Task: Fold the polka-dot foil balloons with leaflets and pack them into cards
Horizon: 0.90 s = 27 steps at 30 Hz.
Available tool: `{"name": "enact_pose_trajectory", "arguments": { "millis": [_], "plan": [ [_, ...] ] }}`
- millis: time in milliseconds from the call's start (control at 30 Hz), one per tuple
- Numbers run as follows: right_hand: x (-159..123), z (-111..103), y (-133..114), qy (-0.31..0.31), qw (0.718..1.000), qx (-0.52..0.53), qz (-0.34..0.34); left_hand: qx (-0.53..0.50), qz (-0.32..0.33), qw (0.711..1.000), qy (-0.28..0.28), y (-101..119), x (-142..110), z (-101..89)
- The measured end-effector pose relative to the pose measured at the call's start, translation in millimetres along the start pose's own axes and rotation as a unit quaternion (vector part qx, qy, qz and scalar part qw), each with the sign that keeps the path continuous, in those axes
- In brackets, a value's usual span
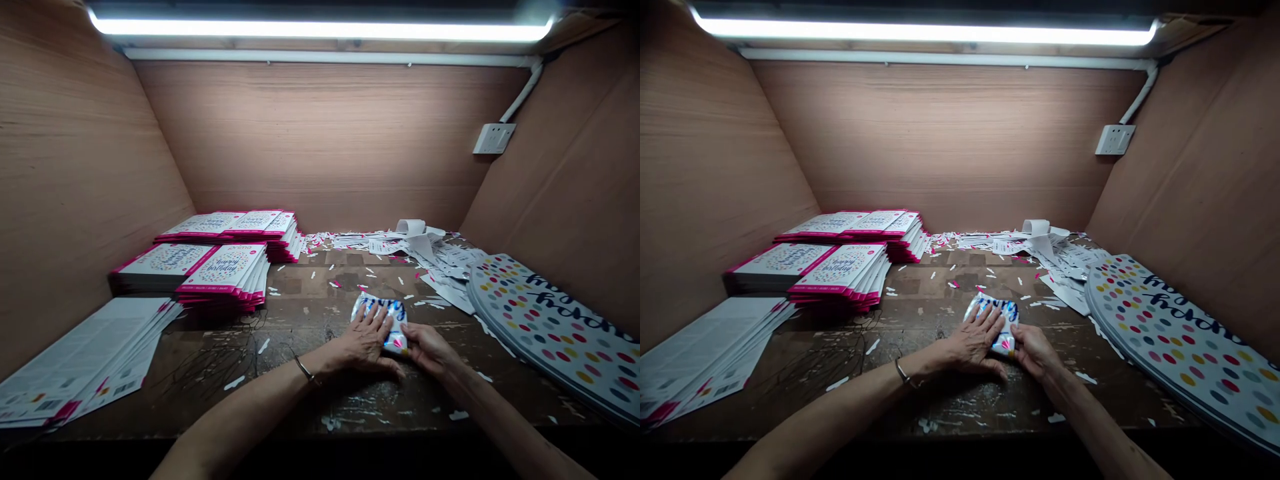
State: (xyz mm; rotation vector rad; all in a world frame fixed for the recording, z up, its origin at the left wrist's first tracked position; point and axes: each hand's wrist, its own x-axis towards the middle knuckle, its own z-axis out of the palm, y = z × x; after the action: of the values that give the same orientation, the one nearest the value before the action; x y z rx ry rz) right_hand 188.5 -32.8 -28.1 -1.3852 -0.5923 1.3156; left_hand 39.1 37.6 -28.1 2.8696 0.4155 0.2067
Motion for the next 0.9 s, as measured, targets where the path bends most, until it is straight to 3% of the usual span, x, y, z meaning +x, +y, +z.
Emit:
{"name": "enact_pose_trajectory", "arguments": {
  "millis": [100, 167, 200, 233, 267, 333, 367, 433, 533, 633, 700, 733, 767, 800, 833, 900],
  "plan": [
    [-2.7, -7.9, -9.7, 0.020, 0.995, -0.085, -0.046, -0.026, -0.036, 0.998, -0.040, -7.3, -0.8, 12.3],
    [1.4, -13.2, -14.4, 0.032, 0.977, -0.163, -0.135, -0.038, -0.035, 0.998, -0.037, -10.3, -0.5, 15.8],
    [6.2, -15.3, -14.8, 0.021, 0.949, -0.237, -0.206, -0.042, -0.032, 0.998, -0.034, -10.9, 0.3, 16.3],
    [12.7, -17.0, -13.6, 0.003, 0.899, -0.337, -0.279, -0.045, -0.030, 0.998, -0.033, -11.3, 1.6, 16.1],
    [20.1, -18.3, -10.9, -0.020, 0.828, -0.445, -0.340, -0.047, -0.030, 0.998, -0.034, -11.4, 3.3, 15.2],
    [33.7, -19.7, -3.0, -0.051, 0.687, -0.610, -0.392, -0.051, -0.034, 0.997, -0.045, -10.6, 6.3, 11.3],
    [37.6, -19.9, 1.2, -0.052, 0.655, -0.646, -0.388, -0.052, -0.035, 0.997, -0.053, -9.2, 6.1, 8.3],
    [34.3, -18.5, 9.3, -0.042, 0.638, -0.672, -0.374, -0.049, -0.033, 0.996, -0.067, -2.9, -1.6, 0.9],
    [-0.4, -10.9, 24.5, -0.041, 0.599, -0.693, -0.399, -0.020, 0.009, 0.998, -0.050, 18.6, -37.6, -7.9],
    [-53.2, 0.5, 47.1, -0.043, 0.535, -0.689, -0.488, 0.048, 0.067, 0.997, -0.010, 49.8, -90.3, -7.1],
    [-83.8, 4.7, 59.1, -0.040, 0.508, -0.659, -0.554, 0.102, 0.079, 0.992, 0.010, 68.4, -120.0, -3.9],
    [-95.5, 4.4, 62.1, -0.045, 0.512, -0.640, -0.570, 0.122, 0.082, 0.989, 0.016, 75.3, -131.1, -2.8],
    [-104.6, 2.0, 62.9, -0.052, 0.537, -0.620, -0.569, 0.135, 0.085, 0.987, 0.018, 80.2, -139.6, -2.6],
    [-111.5, -2.4, 61.8, -0.049, 0.587, -0.599, -0.543, 0.140, 0.090, 0.986, 0.017, 83.0, -145.8, -3.2],
    [-116.5, -8.5, 59.7, -0.035, 0.655, -0.574, -0.491, 0.141, 0.099, 0.985, 0.011, 84.3, -150.0, -4.7],
    [-123.2, -23.2, 55.9, -0.014, 0.803, -0.507, -0.314, 0.138, 0.118, 0.983, 0.003, 84.0, -154.4, -9.5]
  ]
}}
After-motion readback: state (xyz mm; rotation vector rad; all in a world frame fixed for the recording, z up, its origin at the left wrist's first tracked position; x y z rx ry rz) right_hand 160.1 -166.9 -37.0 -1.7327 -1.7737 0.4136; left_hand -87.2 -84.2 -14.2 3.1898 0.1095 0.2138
